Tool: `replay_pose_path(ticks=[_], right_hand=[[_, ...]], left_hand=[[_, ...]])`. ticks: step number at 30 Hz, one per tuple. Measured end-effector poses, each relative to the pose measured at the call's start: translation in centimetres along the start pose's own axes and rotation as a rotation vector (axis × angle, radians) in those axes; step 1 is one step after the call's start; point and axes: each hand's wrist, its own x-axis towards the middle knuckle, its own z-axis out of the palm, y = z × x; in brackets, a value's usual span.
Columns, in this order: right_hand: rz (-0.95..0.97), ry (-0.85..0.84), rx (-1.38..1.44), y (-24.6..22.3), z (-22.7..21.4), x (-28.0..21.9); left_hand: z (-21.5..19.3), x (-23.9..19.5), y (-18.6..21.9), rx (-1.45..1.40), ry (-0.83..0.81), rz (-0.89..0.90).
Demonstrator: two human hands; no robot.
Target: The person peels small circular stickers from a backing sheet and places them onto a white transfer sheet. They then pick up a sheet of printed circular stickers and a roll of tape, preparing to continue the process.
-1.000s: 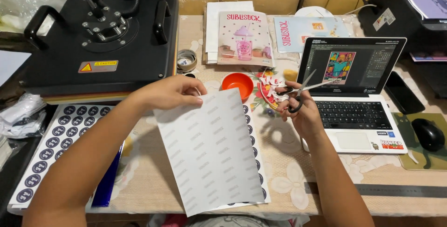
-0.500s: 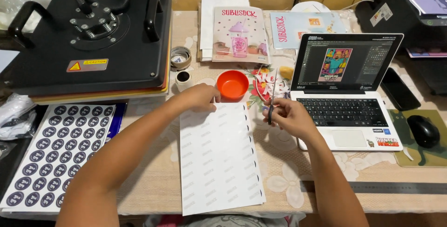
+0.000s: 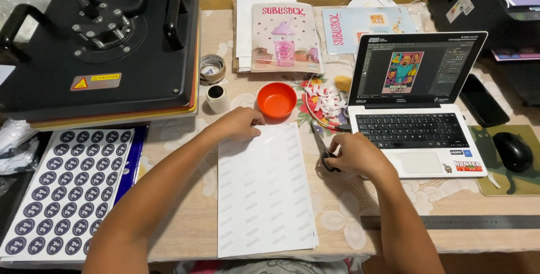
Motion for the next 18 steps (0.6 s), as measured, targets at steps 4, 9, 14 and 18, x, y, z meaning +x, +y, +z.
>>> replay_pose_path(ticks=[4,9,14,18], right_hand=[[-0.009,0.020,-0.084,0.5,1.0,0.7],[-0.028,0.030,-0.158,-1.0,0.1,-0.9],[-0.108,0.038,-0.116,-1.6,0.4,-0.9],[-0.172,0.046,0.120,-1.8,3.1,1.1]], left_hand=[[0.0,-0.2,0.1,-0.042,0.026,-0.018],[0.6,-0.5,0.6,-0.080,0.051,-0.020],[1.1,-0.2,0.2,-0.100,0.065,-0.024],[1.3,-0.2,0.2,-0.109,0.087,-0.013]])
